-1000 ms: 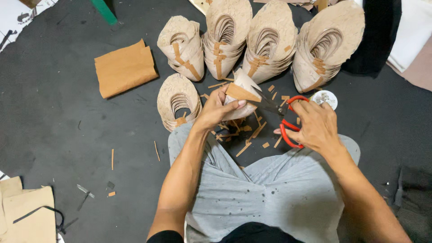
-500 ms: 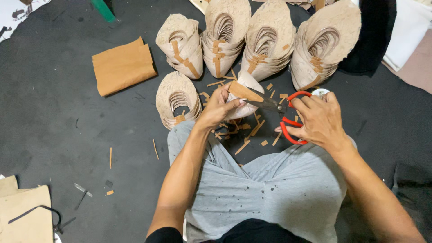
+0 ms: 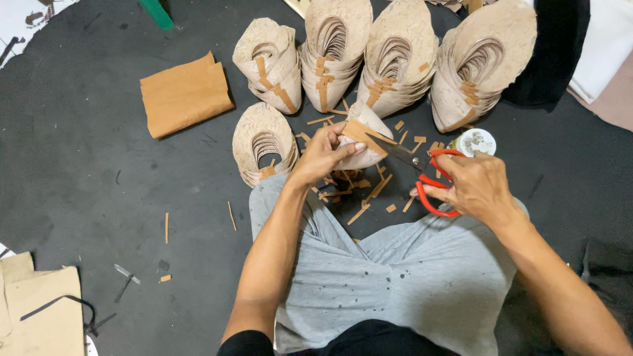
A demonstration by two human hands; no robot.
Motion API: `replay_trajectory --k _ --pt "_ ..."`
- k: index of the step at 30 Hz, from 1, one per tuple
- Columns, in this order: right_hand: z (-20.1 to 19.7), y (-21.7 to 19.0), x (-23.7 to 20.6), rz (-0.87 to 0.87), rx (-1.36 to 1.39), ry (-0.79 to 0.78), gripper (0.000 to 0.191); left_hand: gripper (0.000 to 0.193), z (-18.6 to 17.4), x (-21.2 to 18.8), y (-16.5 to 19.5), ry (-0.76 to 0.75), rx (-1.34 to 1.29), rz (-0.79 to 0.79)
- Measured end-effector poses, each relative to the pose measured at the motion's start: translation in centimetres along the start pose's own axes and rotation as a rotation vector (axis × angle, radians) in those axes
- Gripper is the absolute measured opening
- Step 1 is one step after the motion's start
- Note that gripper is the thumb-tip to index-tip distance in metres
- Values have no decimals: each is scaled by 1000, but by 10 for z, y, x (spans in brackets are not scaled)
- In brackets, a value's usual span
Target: The person sits on the floor of a workshop and uses scissors to trim excess paper strips and tape from shoe upper components. They cut the strips off one component at a time, drop the scraps into a pile, and place the trimmed uppers with a stack of finished components.
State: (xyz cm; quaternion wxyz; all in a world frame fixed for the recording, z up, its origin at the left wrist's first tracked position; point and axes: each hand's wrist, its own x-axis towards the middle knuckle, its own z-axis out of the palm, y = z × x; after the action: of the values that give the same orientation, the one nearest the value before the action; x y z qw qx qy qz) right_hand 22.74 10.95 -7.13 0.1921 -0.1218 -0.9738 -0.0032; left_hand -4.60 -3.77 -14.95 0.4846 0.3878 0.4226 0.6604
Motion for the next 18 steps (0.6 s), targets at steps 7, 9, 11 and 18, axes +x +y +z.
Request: replay_trajectory --k 7,9,11,18 --pt "0 -9 2 56 -39 -22 65 32 7 0 -2 -48 134 11" --pt "2 -11 4 78 -31 -32 67 33 10 1 -3 -41 127 17" --pt "3 -9 5 52 -37 -35 66 32 10 1 -3 -40 127 28" --pt "-2 -8 3 92 -27 -106 65 29 8 -2 -4 -29 162 14"
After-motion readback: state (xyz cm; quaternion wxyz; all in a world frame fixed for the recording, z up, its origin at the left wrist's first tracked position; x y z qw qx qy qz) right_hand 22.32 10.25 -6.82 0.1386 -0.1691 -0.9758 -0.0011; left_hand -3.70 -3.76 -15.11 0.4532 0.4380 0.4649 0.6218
